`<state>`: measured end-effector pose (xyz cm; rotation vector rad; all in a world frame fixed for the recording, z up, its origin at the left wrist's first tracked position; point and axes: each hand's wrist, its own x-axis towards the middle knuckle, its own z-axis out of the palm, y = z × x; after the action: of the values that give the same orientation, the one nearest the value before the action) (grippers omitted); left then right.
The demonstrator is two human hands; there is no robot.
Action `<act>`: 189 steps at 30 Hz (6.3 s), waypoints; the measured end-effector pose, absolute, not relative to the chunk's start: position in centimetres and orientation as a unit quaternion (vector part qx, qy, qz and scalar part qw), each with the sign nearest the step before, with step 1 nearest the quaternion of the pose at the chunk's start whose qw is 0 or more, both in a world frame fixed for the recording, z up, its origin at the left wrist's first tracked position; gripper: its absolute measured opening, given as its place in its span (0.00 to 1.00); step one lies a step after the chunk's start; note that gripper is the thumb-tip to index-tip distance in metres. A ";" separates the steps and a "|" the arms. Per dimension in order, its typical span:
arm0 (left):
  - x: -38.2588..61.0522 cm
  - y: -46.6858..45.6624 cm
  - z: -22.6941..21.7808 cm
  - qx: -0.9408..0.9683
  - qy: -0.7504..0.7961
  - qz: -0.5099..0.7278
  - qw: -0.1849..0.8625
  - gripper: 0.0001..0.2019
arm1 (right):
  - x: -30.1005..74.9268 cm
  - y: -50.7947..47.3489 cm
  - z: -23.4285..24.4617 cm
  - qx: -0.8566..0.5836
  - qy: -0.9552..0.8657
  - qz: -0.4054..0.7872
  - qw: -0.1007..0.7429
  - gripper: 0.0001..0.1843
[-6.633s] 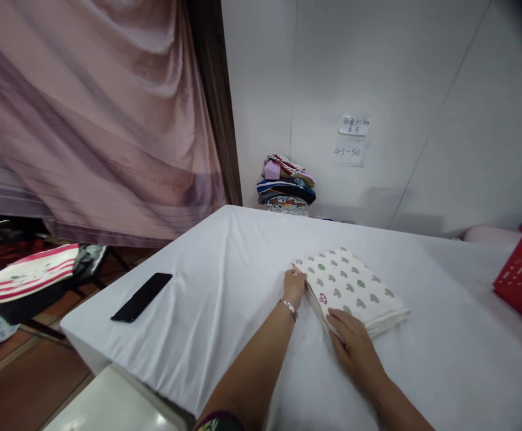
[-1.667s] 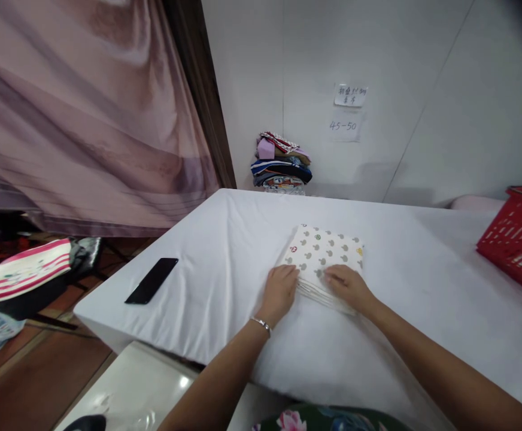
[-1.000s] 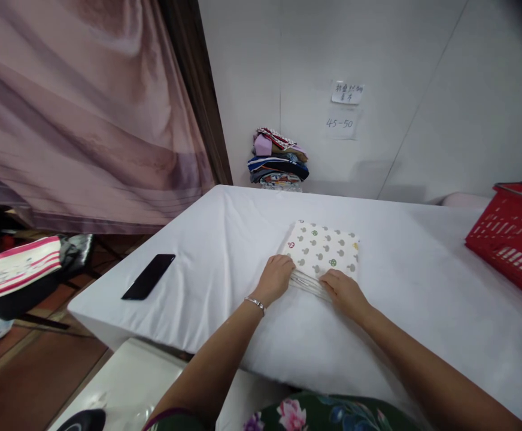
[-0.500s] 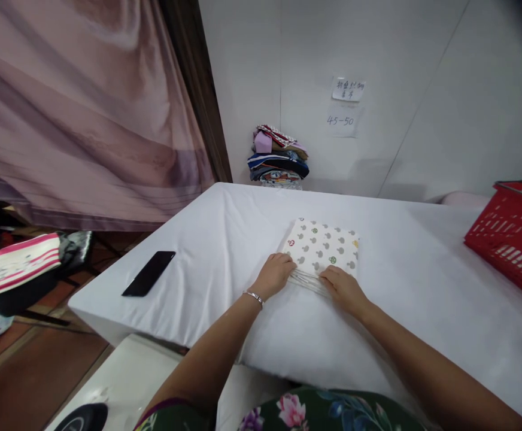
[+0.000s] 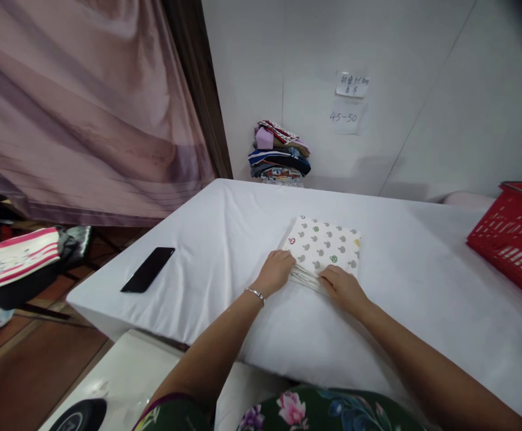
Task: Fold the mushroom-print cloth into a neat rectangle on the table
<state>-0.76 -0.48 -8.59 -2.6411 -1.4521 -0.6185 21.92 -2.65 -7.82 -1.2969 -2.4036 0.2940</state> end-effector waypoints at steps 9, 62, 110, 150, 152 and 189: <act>0.1 -1.8 -8.2 -0.861 -0.425 -0.278 0.021 0.10 | 21.9 -2.6 -8.2 -0.477 -0.836 0.126 0.240 0.16; 2.2 -1.7 -8.5 -0.857 -0.453 -0.244 -0.024 0.11 | 21.2 -2.7 -7.9 -0.479 -0.870 -0.007 0.113 0.18; -2.1 -2.0 -8.9 -0.814 -0.489 -0.308 -0.055 0.12 | 23.8 -5.2 -10.3 -0.436 -0.847 0.100 0.288 0.18; -2.3 0.2 -7.5 -0.904 -0.403 -0.145 0.012 0.11 | 22.6 -4.1 -9.5 -0.512 -0.804 0.124 0.275 0.12; -2.1 0.2 -7.6 -0.904 -0.404 -0.141 0.025 0.11 | 22.7 -4.0 -9.6 -0.515 -0.803 0.119 0.274 0.12; 0.4 -3.3 -10.7 -0.897 -0.394 -0.201 0.007 0.25 | 23.4 -6.0 -8.8 -0.397 -0.883 0.046 0.248 0.18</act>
<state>0.40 -3.25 -10.66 -2.8063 -1.2312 -0.6292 23.43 -6.04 -8.83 -1.0810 -2.4050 0.1242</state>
